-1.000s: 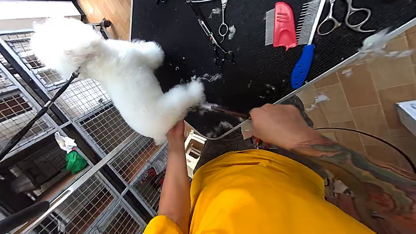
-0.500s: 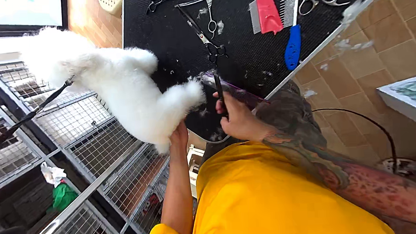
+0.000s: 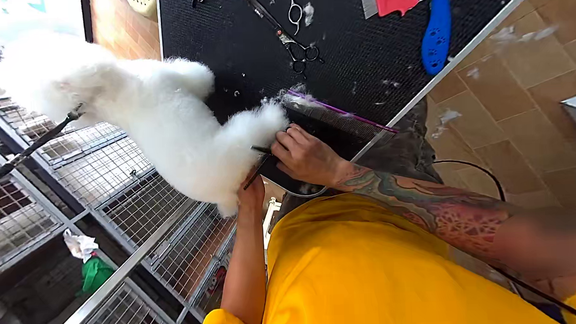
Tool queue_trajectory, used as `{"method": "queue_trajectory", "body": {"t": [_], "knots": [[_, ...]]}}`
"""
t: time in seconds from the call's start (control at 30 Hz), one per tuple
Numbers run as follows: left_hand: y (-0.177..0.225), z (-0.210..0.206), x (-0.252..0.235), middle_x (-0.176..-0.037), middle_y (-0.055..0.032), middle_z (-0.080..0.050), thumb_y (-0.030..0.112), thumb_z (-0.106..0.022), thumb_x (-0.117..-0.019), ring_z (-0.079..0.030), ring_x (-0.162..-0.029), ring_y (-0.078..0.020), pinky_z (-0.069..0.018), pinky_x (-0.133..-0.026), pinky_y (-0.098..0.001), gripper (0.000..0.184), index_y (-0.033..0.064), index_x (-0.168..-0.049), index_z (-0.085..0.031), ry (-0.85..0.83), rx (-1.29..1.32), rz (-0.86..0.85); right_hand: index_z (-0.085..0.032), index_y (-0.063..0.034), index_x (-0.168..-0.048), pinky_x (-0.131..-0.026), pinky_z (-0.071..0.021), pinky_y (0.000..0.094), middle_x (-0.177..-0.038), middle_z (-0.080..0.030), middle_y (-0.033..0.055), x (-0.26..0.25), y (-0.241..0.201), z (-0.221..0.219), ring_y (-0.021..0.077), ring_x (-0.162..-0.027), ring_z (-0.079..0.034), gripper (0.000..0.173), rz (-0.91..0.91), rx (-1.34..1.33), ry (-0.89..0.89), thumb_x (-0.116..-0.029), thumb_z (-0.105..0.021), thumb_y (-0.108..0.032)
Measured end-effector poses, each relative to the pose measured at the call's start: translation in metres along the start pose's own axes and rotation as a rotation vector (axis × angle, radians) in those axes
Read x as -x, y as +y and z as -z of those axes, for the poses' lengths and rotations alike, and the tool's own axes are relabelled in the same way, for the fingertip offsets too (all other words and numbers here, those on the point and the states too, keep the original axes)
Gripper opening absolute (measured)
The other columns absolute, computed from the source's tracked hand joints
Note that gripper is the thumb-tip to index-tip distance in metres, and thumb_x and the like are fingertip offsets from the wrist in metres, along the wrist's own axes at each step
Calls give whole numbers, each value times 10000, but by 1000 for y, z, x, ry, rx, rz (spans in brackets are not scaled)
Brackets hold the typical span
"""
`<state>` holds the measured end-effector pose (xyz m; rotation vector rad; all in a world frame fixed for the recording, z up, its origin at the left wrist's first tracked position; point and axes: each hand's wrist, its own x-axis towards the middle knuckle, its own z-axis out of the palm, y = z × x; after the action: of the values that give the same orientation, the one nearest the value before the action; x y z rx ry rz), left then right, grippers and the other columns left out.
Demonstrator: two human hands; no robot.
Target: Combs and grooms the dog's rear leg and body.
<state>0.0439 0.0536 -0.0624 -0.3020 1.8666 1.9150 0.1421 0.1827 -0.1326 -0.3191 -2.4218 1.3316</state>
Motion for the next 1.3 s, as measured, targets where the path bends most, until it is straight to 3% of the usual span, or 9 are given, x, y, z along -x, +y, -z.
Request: {"method": "queue_trajectory", "body": {"t": [0.1, 0.27, 0.4, 0.57, 0.7, 0.83, 1.0, 1.13, 1.3], "knots": [[-1, -1, 1, -1087, -42, -679, 174, -454, -1037, -634, -1085, -175, -504, -1014, -410, 190, 110, -1148, -595, 20, 19, 6, -618, 22, -1050, -759, -573, 505, -943, -624, 234, -9, 4, 6, 400, -812, -656, 96, 32, 21, -13, -977, -557, 10], [-3, 1, 6, -938, -31, -710, 98, -653, -888, -679, -937, -152, -563, -898, -370, 103, 104, -991, -660, 10, 42, -7, -635, -22, -1050, -1031, -482, 611, -1069, -645, 243, -11, 3, 9, 439, -1006, -655, 183, 38, -3, -30, -940, -631, -168], [-1, -6, 7, -1052, -26, -693, 147, -517, -1007, -648, -1057, -157, -517, -996, -390, 151, 114, -1114, -618, 34, -3, 6, -624, 12, -1041, -765, -574, 502, -944, -627, 231, -18, 0, 14, 401, -835, -658, 92, 27, 0, -58, -979, -556, 7], [-3, -9, 10, -988, -35, -714, 177, -633, -940, -676, -994, -162, -549, -945, -394, 115, 123, -1035, -666, 48, 92, 9, -632, -19, -1065, -947, -518, 558, -1013, -635, 219, -18, 9, 20, 408, -933, -650, 206, 43, -32, -130, -897, -650, -137], [-2, -14, 9, -974, -29, -716, 216, -600, -974, -681, -976, -159, -555, -928, -389, 118, 132, -1019, -669, 77, 165, 31, -627, 16, -1051, -708, -584, 473, -931, -629, 223, -24, 13, 28, 389, -810, -667, 110, 32, -22, -156, -946, -598, 26], [-2, -19, 12, -985, -28, -717, 215, -563, -989, -681, -990, -166, -554, -927, -395, 137, 135, -1026, -668, 99, 171, 32, -636, -6, -1079, -897, -526, 538, -1009, -631, 218, -24, 20, 28, 404, -920, -644, 292, 63, -51, -216, -836, -687, -160], [-6, -18, 11, -988, -36, -729, 271, -710, -905, -694, -975, -176, -565, -916, -403, 167, 146, -1014, -691, 71, 226, 12, -626, 20, -1068, -656, -576, 462, -930, -617, 221, -29, 20, 38, 388, -804, -662, 137, 28, -47, -239, -933, -607, 28], [-7, -20, 13, -970, -47, -726, 230, -655, -926, -694, -960, -181, -572, -889, -404, 131, 128, -1002, -681, 121, 255, 39, -631, -21, -1101, -837, -522, 515, -990, -625, 195, -31, 23, 42, 387, -899, -632, 335, 61, -57, -310, -820, -707, -188], [-8, -21, 11, -989, -39, -733, 277, -758, -858, -694, -980, -179, -563, -922, -402, 208, 143, -1009, -708, 71, 252, 9, -632, 20, -1107, -626, -573, 461, -929, -626, 210, -37, 23, 52, 376, -792, -671, 237, 17, -65, -348, -873, -656, 44]]}}
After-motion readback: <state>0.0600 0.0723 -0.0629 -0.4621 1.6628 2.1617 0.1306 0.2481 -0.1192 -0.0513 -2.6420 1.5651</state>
